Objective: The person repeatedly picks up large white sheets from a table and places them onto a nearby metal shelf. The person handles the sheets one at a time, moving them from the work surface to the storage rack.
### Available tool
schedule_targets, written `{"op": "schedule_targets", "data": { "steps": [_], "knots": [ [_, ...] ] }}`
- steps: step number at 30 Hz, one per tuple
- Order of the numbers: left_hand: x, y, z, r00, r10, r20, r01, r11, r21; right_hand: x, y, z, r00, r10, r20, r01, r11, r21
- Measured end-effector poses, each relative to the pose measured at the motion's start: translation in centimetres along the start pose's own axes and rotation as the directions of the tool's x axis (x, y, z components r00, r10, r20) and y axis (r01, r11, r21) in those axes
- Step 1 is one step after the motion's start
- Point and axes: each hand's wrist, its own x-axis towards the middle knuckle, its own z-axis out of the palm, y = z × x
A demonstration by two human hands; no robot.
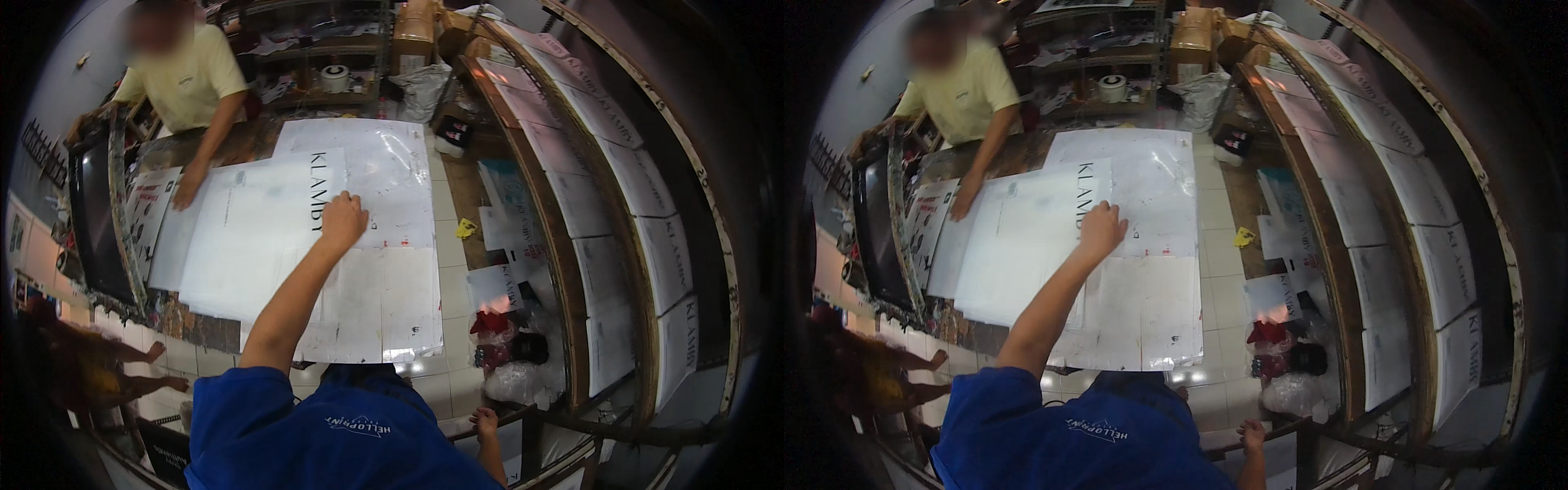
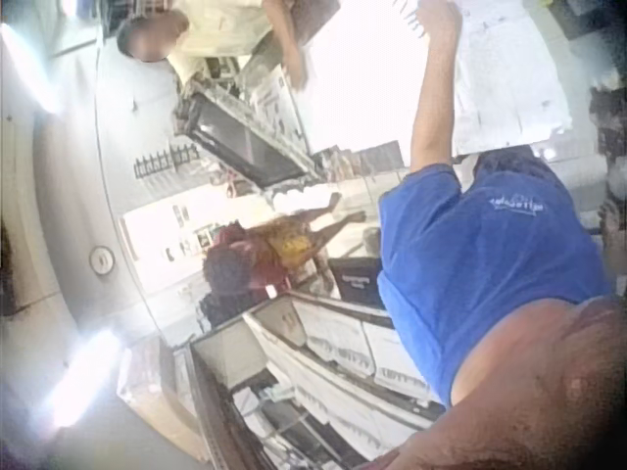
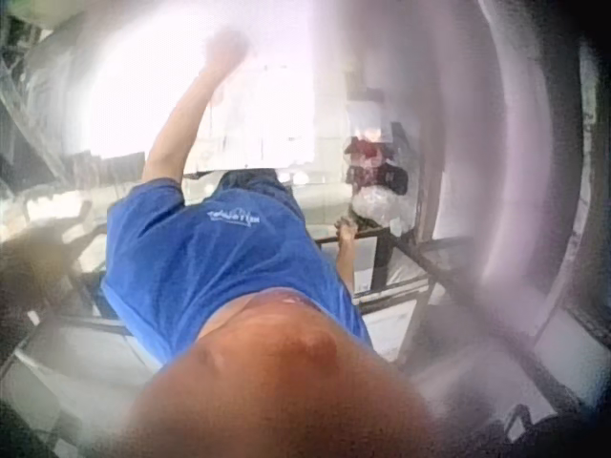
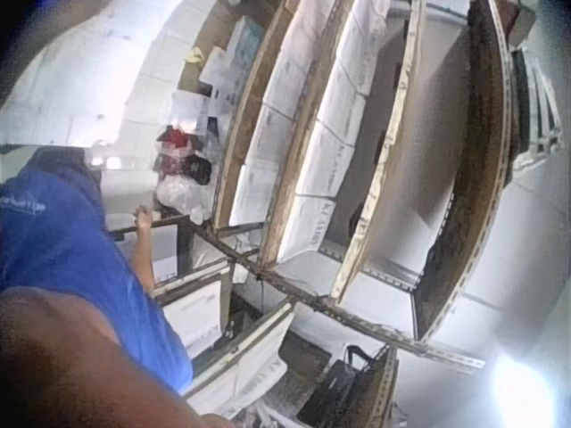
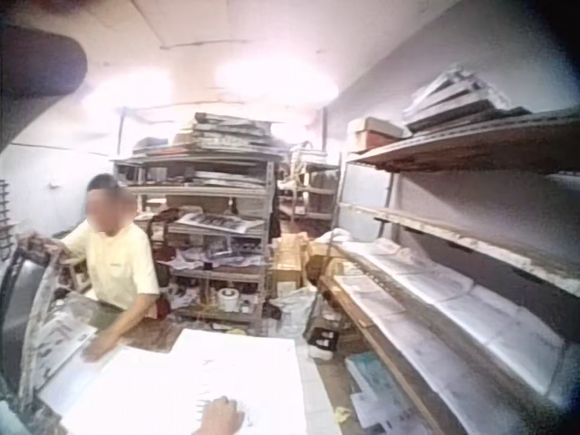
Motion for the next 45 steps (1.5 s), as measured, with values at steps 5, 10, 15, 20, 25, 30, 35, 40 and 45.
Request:
{"op": "schedule_targets", "data": {
  "steps": [5,10,15,20,25,30,35,40,45],
  "knots": [
    [3.8,-2.2,3.8,0.940,-0.087,0.331,0.029,0.984,0.177,-1.9,3.1,0.9,0.996,-0.061,-0.066,0.069,0.990,0.121],
    [5.2,-4.3,8.5,0.924,0.064,0.376,-0.097,0.993,0.071,-1.7,4.8,1.7,0.978,-0.192,-0.086,0.204,0.966,0.156],
    [5.6,-4.6,8.9,0.925,0.184,0.331,-0.193,0.981,-0.006,-6.1,-8.4,3.6,0.883,-0.442,-0.158,0.442,0.896,-0.038],
    [0.3,3.6,-0.8,0.896,0.431,0.111,-0.327,0.807,-0.492,-11.9,-24.7,8.3,0.608,-0.785,0.117,0.778,0.619,0.110],
    [-8.0,12.3,-9.6,0.768,0.637,-0.073,-0.485,0.502,-0.716,-22.7,-34.0,9.6,0.421,-0.812,0.404,0.894,0.448,-0.032],
    [-14.0,17.5,-15.9,0.597,0.772,-0.215,-0.553,0.202,-0.808,-24.9,-32.6,7.0,0.541,-0.797,0.269,0.821,0.432,-0.373],
    [-17.0,19.5,-20.8,0.538,0.826,-0.165,-0.441,0.109,-0.891,-31.6,-29.4,2.0,0.522,-0.848,0.094,0.755,0.407,-0.514],
    [-19.7,19.6,-25.2,0.504,0.725,-0.469,-0.443,-0.250,-0.861,-41.9,-25.9,-4.6,0.495,-0.862,-0.112,0.631,0.445,-0.635],
    [-20.1,18.0,-23.7,0.555,0.651,-0.518,-0.318,-0.409,-0.855,-55.3,-18.8,-15.7,0.495,-0.766,-0.410,0.409,0.621,-0.669]
  ]
}}
